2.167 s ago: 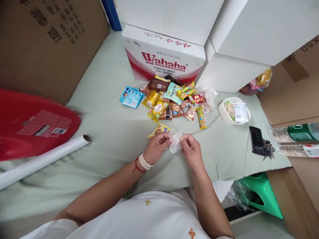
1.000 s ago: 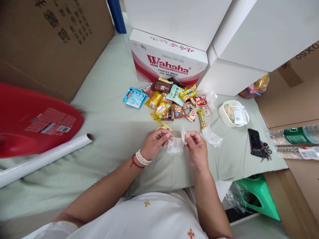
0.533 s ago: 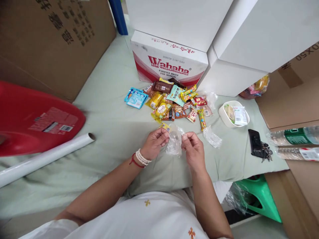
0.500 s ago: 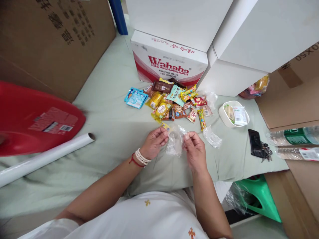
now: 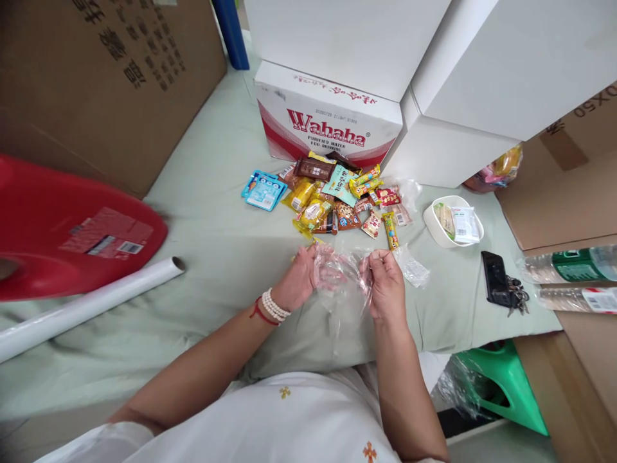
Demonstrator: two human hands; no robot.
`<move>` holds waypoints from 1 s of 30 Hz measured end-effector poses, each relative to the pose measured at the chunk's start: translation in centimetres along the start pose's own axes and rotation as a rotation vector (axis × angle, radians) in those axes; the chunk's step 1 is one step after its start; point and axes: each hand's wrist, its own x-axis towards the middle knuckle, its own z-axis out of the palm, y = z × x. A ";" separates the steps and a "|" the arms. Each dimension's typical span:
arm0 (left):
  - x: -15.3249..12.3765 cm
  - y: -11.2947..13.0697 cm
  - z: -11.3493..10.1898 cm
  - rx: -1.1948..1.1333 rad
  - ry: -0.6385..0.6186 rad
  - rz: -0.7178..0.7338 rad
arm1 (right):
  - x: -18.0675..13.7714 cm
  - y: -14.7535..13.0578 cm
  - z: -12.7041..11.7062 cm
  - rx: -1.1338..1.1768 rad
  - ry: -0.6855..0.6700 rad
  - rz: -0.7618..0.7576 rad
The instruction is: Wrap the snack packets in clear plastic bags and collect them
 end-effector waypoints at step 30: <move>-1.6 -2.6 1.8 0.891 -0.042 0.328 | 0.1 1.4 1.2 0.114 0.028 -0.140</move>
